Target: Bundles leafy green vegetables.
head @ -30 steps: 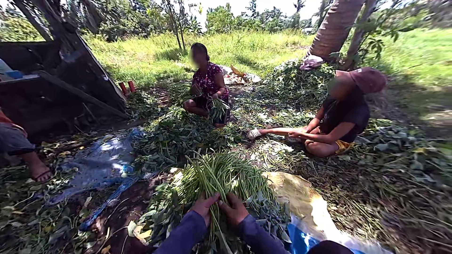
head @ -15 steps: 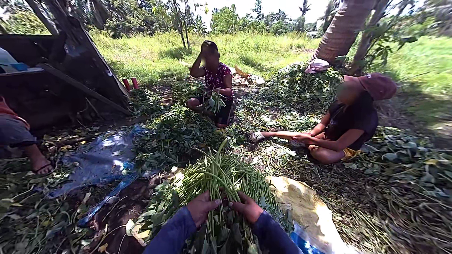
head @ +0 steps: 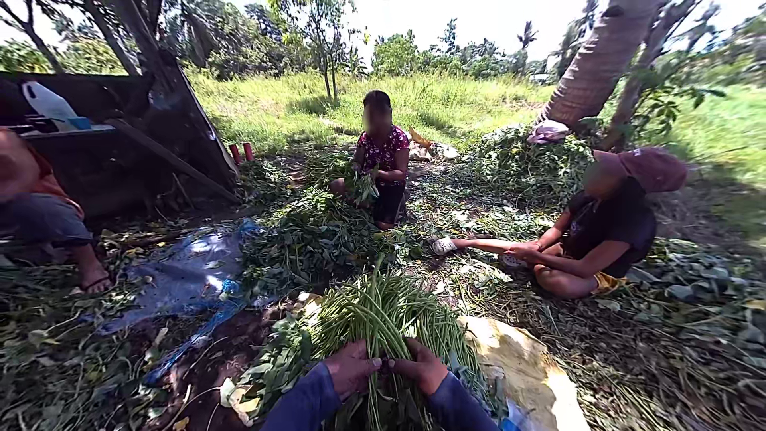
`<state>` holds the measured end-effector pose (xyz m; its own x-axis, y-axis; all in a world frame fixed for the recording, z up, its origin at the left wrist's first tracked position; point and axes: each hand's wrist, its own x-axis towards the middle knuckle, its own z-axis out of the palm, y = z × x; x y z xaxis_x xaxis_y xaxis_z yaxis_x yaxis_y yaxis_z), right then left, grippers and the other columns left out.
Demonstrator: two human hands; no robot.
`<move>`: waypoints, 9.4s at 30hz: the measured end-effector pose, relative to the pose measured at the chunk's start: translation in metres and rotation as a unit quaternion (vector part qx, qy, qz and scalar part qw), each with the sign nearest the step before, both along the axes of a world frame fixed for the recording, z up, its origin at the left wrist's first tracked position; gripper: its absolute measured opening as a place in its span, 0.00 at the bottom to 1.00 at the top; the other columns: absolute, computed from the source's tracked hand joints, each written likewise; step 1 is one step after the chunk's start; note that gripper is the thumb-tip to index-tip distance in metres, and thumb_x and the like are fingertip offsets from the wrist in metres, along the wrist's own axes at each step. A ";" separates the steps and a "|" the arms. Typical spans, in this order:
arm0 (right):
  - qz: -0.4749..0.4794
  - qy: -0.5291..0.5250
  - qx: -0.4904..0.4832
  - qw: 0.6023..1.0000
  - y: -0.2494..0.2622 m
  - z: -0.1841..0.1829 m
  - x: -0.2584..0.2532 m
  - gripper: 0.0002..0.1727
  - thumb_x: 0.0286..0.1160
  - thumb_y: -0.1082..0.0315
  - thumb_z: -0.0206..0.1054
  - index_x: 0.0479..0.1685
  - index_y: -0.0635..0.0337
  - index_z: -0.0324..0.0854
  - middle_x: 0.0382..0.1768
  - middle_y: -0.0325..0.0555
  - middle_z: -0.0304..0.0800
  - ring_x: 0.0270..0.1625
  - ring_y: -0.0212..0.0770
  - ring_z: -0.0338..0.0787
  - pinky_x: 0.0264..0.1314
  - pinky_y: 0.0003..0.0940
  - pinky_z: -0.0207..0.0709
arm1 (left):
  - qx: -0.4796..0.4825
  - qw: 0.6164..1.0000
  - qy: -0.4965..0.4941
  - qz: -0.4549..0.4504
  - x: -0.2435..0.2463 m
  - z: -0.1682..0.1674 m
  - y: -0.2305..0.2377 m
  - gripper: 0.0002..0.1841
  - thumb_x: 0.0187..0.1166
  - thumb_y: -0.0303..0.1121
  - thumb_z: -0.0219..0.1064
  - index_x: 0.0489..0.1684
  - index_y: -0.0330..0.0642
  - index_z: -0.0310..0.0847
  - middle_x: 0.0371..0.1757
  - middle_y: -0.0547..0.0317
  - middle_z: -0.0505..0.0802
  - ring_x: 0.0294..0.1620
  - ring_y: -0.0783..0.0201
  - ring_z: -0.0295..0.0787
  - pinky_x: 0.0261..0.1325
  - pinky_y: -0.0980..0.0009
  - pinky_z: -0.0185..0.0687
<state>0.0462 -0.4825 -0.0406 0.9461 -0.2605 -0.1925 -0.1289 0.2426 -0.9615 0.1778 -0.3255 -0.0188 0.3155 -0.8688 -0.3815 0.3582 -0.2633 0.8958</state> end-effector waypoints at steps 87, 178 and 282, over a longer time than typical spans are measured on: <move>-0.112 0.153 -0.122 0.974 0.070 -0.030 0.019 0.35 0.81 0.64 0.67 0.82 0.69 0.55 0.65 0.66 0.84 0.67 0.53 0.88 0.73 0.49 0.79 | 0.101 0.956 -0.141 0.239 -0.048 -0.019 -0.015 0.28 0.97 0.39 0.40 0.94 0.36 0.48 0.94 0.41 0.57 0.95 0.51 0.51 0.94 0.55 0.46; -0.285 -0.040 0.276 0.917 0.018 0.041 0.028 0.30 0.96 0.48 0.32 0.68 0.62 0.69 0.42 0.54 0.93 0.30 0.46 0.92 0.25 0.39 0.84 | 0.076 0.840 -0.534 0.059 -0.082 -0.006 0.002 0.29 0.86 0.45 0.64 0.74 0.27 0.73 0.51 0.30 0.93 0.49 0.33 0.94 0.55 0.37 0.87; 0.196 0.103 -0.197 0.955 0.082 -0.033 0.061 0.22 0.91 0.58 0.56 0.64 0.71 0.80 0.48 0.59 0.91 0.42 0.50 0.92 0.54 0.50 0.86 | 0.074 0.888 -0.198 0.408 0.109 0.029 0.081 0.17 0.83 0.24 0.66 0.67 0.34 0.74 0.33 0.48 0.89 0.22 0.59 0.88 0.29 0.63 0.90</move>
